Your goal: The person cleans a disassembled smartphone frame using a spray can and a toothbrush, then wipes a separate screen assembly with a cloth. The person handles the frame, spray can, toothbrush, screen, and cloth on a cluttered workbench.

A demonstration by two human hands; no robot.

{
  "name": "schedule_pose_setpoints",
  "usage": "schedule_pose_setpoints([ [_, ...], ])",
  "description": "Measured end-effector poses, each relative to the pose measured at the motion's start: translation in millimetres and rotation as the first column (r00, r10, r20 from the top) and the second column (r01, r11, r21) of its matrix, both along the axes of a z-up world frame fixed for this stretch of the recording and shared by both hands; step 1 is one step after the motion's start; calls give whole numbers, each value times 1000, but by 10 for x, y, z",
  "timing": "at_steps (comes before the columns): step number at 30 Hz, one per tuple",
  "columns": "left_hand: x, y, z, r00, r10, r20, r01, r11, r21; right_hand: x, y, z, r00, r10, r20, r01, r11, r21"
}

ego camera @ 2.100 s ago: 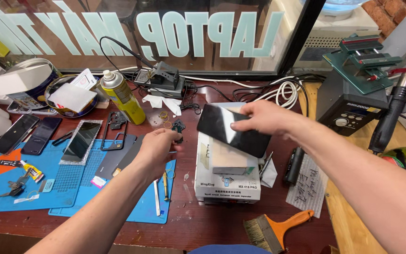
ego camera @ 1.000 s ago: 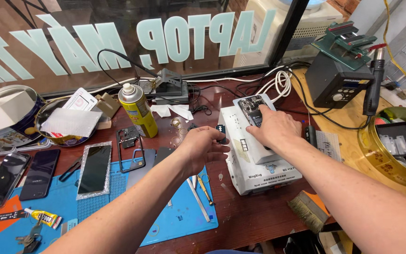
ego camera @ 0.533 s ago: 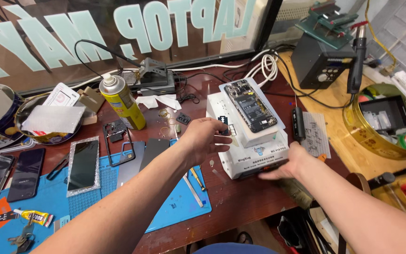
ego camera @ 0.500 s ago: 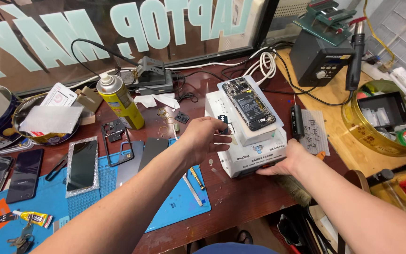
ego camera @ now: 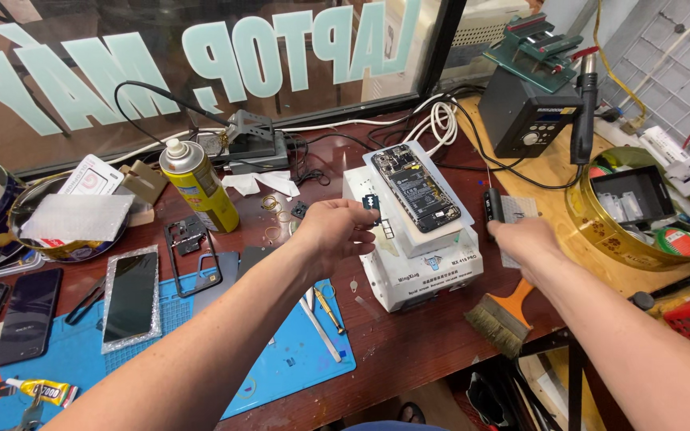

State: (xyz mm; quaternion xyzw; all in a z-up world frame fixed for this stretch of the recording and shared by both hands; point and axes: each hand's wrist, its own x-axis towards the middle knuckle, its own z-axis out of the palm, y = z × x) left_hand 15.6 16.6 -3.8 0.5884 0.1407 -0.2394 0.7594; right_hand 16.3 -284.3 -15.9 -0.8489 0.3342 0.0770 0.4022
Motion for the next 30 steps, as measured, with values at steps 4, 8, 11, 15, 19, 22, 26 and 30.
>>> schedule_pose_setpoints([
  [4,66,5,19,1000,0,30,1,999,-38,195,8,249,888,362,284,-199,858,-473],
  [8,89,-77,116,1000,23,19,-22,999,-44,403,517,459,741,571,353,-524,821,-227],
  [11,143,-146,195,997,70,43,-69,997,-23,440,832,633,809,448,382,-562,780,276],
  [15,211,-364,256,988,123,95,-123,992,-13,429,868,640,775,455,439,-624,658,421],
  [19,251,-593,269,976,155,152,-172,980,102,729,478,572,834,330,443,-550,565,615],
  [22,242,-781,186,942,115,316,-288,760,583,1002,77,517,887,313,340,-462,621,633],
  [26,218,-987,72,918,-19,397,-337,492,802,1190,-189,373,897,366,249,-441,705,554],
  [30,137,-1117,57,929,-88,359,-293,418,860,1158,-110,212,811,491,317,-581,621,525],
])
